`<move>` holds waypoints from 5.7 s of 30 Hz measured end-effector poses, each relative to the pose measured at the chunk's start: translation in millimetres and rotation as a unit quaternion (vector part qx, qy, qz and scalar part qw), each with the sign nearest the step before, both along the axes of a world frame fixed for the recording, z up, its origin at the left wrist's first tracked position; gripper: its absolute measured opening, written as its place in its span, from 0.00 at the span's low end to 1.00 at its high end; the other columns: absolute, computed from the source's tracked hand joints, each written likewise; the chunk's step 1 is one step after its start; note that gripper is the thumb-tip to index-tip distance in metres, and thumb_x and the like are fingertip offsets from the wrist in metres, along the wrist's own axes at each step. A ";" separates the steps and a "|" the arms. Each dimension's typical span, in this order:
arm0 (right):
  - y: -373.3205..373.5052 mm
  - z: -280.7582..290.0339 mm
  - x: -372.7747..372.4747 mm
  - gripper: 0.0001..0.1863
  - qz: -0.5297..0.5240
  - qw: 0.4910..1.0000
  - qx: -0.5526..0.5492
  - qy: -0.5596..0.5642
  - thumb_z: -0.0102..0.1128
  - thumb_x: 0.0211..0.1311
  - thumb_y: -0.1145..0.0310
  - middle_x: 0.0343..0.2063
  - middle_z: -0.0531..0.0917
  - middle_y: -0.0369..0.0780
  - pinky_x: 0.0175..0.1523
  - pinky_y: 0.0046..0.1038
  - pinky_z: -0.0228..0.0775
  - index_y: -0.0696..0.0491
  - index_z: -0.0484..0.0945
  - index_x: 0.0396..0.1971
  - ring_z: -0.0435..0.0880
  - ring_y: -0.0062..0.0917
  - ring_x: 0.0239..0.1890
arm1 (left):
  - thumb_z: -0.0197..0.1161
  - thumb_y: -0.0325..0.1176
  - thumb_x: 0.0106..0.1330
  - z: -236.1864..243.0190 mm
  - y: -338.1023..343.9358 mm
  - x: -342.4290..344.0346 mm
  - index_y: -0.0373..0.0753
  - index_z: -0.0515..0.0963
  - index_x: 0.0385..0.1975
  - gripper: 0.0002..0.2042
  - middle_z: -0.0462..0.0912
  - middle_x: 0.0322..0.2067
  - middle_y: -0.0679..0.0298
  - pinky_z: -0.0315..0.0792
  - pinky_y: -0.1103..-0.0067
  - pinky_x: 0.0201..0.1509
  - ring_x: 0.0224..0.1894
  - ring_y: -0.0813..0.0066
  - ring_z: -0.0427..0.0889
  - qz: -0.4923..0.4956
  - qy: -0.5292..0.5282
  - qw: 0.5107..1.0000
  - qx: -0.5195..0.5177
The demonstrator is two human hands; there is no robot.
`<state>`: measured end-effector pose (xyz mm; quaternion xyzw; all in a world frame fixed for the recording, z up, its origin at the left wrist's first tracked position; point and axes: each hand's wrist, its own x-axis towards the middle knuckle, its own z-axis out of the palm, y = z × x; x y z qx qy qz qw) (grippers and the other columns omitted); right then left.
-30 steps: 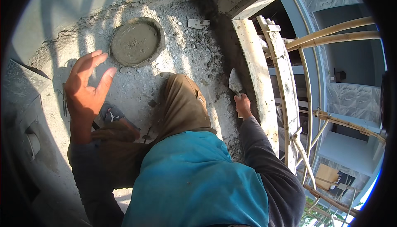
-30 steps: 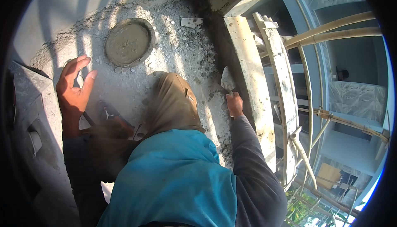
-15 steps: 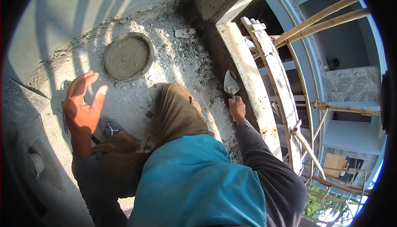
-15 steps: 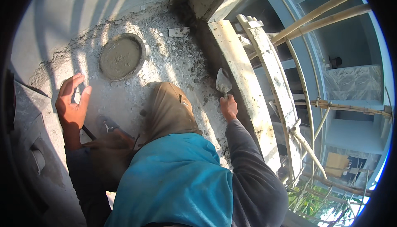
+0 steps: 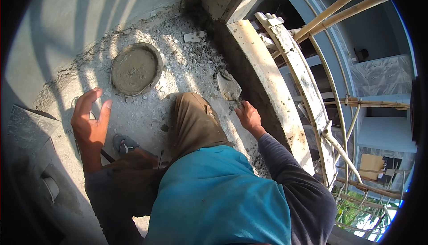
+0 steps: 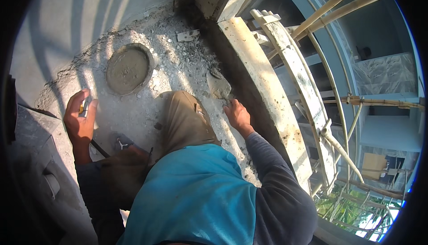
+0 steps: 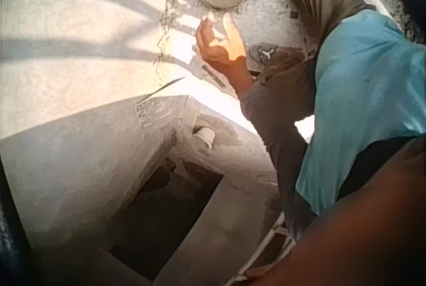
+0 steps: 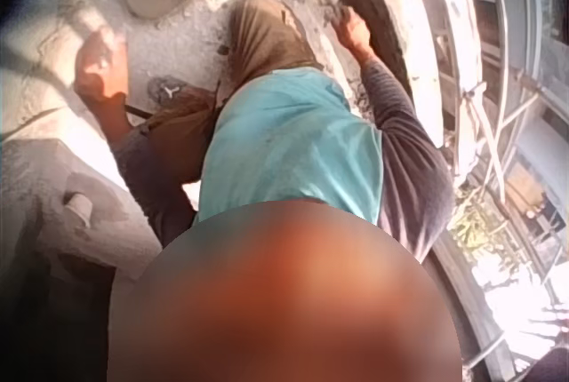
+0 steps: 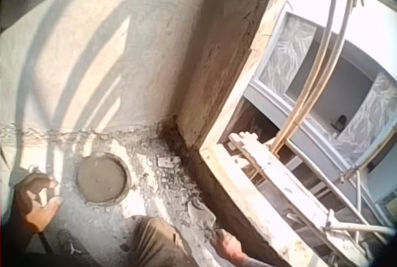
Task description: Applying mortar to the edge of a wall using a trowel.
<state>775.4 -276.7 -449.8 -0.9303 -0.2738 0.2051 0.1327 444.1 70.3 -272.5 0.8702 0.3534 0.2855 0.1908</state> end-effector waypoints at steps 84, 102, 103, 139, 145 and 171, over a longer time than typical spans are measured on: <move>2.9 18.1 46.9 0.15 -0.126 0.954 0.066 0.263 0.55 0.65 0.61 0.26 0.77 0.37 0.23 0.27 0.71 0.57 0.77 0.41 0.76 0.19 0.21 | 0.62 0.31 0.70 -2.7 12.5 -11.4 0.28 0.78 0.47 0.13 0.83 0.45 0.56 0.74 0.78 0.58 0.48 0.72 0.82 0.157 -0.395 0.883 -0.202; 44.7 -58.3 96.5 0.29 -0.101 0.995 -0.017 -0.018 0.58 0.58 0.51 0.48 0.83 0.53 0.58 0.41 0.71 0.54 0.76 0.54 0.80 0.47 0.54 | 0.63 0.32 0.70 -5.6 10.2 0.3 0.29 0.78 0.49 0.14 0.84 0.44 0.59 0.74 0.80 0.55 0.47 0.73 0.83 0.149 -0.369 0.896 -0.197; 50.8 -64.5 99.8 0.29 -0.114 0.993 -0.008 0.005 0.58 0.57 0.51 0.47 0.83 0.53 0.57 0.41 0.71 0.55 0.76 0.53 0.81 0.47 0.53 | 0.65 0.28 0.68 -2.4 9.8 2.1 0.28 0.79 0.46 0.11 0.84 0.41 0.61 0.75 0.84 0.52 0.43 0.79 0.82 0.153 -0.390 0.886 -0.199; 51.0 -34.3 28.0 0.28 -0.135 0.988 -0.015 -0.067 0.57 0.63 0.50 0.50 0.80 0.53 0.55 0.46 0.70 0.53 0.70 0.56 0.78 0.50 0.53 | 0.62 0.34 0.71 -7.1 19.6 7.1 0.29 0.78 0.50 0.15 0.83 0.46 0.57 0.72 0.75 0.61 0.51 0.70 0.82 0.126 -0.323 0.915 -0.208; 76.8 16.5 0.4 0.25 0.072 0.997 0.015 0.032 0.60 0.64 0.53 0.42 0.83 0.50 0.48 0.39 0.76 0.56 0.72 0.53 0.85 0.40 0.43 | 0.65 0.31 0.68 -7.7 20.2 4.7 0.30 0.80 0.46 0.12 0.85 0.41 0.61 0.73 0.83 0.53 0.45 0.78 0.82 0.133 -0.359 0.901 -0.206; 5.9 -64.2 76.0 0.29 -0.162 0.986 -0.036 0.001 0.58 0.59 0.50 0.50 0.82 0.51 0.59 0.41 0.70 0.52 0.75 0.56 0.80 0.45 0.56 | 0.64 0.28 0.69 -14.6 22.5 9.2 0.29 0.79 0.47 0.11 0.84 0.42 0.60 0.74 0.83 0.52 0.45 0.77 0.82 0.130 -0.372 0.892 -0.223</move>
